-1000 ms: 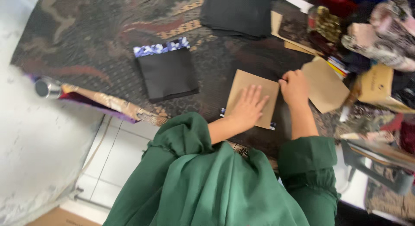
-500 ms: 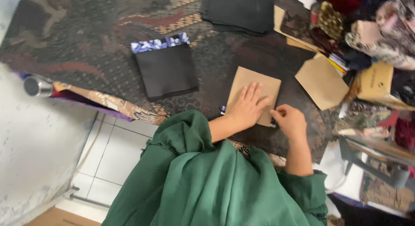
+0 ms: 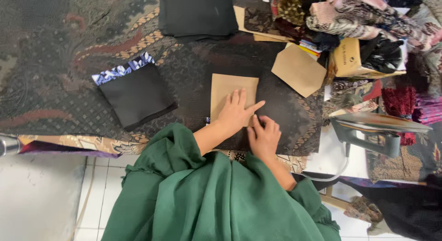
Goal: The person irons small pieces of patterned fabric using a steam iron and a brown paper template. They repeatedly place the template on the fabric, press with the iron, remove the template, and stack the finished pieces.
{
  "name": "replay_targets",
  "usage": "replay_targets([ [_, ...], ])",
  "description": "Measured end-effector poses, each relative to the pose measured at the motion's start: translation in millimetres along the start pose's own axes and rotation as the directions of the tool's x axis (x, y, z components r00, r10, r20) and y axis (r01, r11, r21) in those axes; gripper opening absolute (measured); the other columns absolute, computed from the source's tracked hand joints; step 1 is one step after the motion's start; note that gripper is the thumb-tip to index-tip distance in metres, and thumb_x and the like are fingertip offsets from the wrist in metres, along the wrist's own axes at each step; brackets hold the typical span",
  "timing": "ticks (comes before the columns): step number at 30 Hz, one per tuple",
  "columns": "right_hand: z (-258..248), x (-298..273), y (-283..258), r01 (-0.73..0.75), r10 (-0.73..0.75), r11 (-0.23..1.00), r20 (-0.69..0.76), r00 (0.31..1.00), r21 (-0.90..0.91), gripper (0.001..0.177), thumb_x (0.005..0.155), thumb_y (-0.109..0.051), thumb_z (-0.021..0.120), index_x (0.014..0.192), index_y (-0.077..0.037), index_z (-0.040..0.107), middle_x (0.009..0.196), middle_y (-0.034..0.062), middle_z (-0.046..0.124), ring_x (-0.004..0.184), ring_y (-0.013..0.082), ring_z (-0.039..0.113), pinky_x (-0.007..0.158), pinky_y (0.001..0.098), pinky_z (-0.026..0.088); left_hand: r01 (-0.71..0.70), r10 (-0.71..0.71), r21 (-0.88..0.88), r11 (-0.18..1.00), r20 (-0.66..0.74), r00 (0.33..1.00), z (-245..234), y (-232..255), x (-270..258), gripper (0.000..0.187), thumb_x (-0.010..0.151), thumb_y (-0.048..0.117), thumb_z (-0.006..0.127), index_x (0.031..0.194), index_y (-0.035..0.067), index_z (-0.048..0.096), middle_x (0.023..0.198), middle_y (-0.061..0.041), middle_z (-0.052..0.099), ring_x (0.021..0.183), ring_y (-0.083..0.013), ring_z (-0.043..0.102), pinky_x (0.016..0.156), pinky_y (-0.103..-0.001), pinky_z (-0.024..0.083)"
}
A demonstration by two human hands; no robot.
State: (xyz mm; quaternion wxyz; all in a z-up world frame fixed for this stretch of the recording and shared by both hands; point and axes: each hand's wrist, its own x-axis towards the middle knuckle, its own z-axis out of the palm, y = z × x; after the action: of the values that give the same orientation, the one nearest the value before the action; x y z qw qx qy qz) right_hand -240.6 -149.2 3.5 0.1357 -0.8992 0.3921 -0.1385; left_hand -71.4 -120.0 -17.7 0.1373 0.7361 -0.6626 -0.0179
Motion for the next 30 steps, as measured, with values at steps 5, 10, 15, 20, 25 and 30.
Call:
replay_targets([
  [5, 14, -20, 5, 0.192, -0.184, 0.975, 0.075, 0.98, -0.111, 0.086, 0.082, -0.042, 0.077, 0.151, -0.001, 0.046, 0.162, 0.0179, 0.037, 0.149, 0.0347, 0.03, 0.112, 0.0681, 0.019, -0.05, 0.048, -0.027, 0.998, -0.065, 0.997, 0, -3, -8, 0.063, 0.09, 0.029, 0.065, 0.151, 0.025, 0.048, 0.152, -0.033, 0.036, 0.138, -0.0534, 0.037, 0.111, -0.063, 0.033],
  [10, -19, -24, 94, 0.188, -0.234, 0.97, -0.373, 0.898, -0.156, 0.088, 0.08, -0.046, 0.08, 0.154, -0.019, 0.042, 0.166, 0.0184, 0.029, 0.159, 0.0417, 0.017, 0.127, 0.062, 0.012, -0.054, 0.056, 0.043, 0.998, -0.039, 0.998, 0, -5, -10, 0.073, 0.082, 0.011, 0.065, 0.153, 0.024, 0.049, 0.155, -0.031, 0.037, 0.14, -0.0507, 0.039, 0.114, -0.061, 0.033],
  [15, -80, -26, 225, -0.083, 0.202, 0.979, -0.845, 0.495, 0.185, 0.088, 0.114, -0.034, 0.066, 0.168, -0.008, 0.002, 0.174, 0.0196, 0.006, 0.154, 0.0366, 0.022, 0.129, 0.0481, 0.023, -0.054, 0.055, 0.012, 0.998, -0.077, 0.995, 3, -2, -14, 0.073, 0.082, 0.008, 0.065, 0.152, 0.022, 0.05, 0.154, -0.033, 0.037, 0.14, -0.0524, 0.039, 0.114, -0.061, 0.032],
  [20, -126, 5, 241, 0.017, 0.208, 0.962, -0.773, 0.599, 0.272, 0.059, 0.112, -0.014, 0.074, 0.155, -0.002, 0.037, 0.156, 0.0217, 0.044, 0.133, 0.0356, 0.056, 0.116, 0.0501, 0.045, -0.062, 0.062, 0.002, 0.998, -0.107, 0.992, 3, -4, -15, 0.07, 0.084, 0.008, 0.063, 0.151, 0.022, 0.05, 0.155, -0.033, 0.037, 0.14, -0.0519, 0.038, 0.115, -0.062, 0.032],
  [25, -169, 62, 183, -0.176, 0.168, 0.984, -0.229, 0.959, -0.016, 0.04, 0.104, -0.03, 0.074, 0.132, -0.005, 0.059, 0.117, 0.0271, 0.067, 0.105, 0.0448, 0.068, 0.093, 0.0516, 0.053, -0.053, 0.052, -0.009, 0.999, -0.09, 0.995, 5, -6, -15, 0.068, 0.083, 0.008, 0.063, 0.149, 0.021, 0.052, 0.155, -0.032, 0.036, 0.141, -0.0508, 0.037, 0.115, -0.061, 0.033],
  [30, -117, 93, 88, -0.134, 0.171, 0.981, 0.303, 0.938, -0.14, 0.049, 0.092, -0.047, 0.07, 0.119, -0.006, 0.059, 0.088, 0.0271, 0.071, 0.086, 0.0482, 0.068, 0.076, 0.0567, 0.053, -0.046, 0.042, -0.021, 0.999, -0.148, 0.988, 8, -5, -16, 0.067, 0.085, 0.007, 0.062, 0.149, 0.023, 0.053, 0.155, -0.03, 0.038, 0.141, -0.0499, 0.038, 0.115, -0.06, 0.034],
])
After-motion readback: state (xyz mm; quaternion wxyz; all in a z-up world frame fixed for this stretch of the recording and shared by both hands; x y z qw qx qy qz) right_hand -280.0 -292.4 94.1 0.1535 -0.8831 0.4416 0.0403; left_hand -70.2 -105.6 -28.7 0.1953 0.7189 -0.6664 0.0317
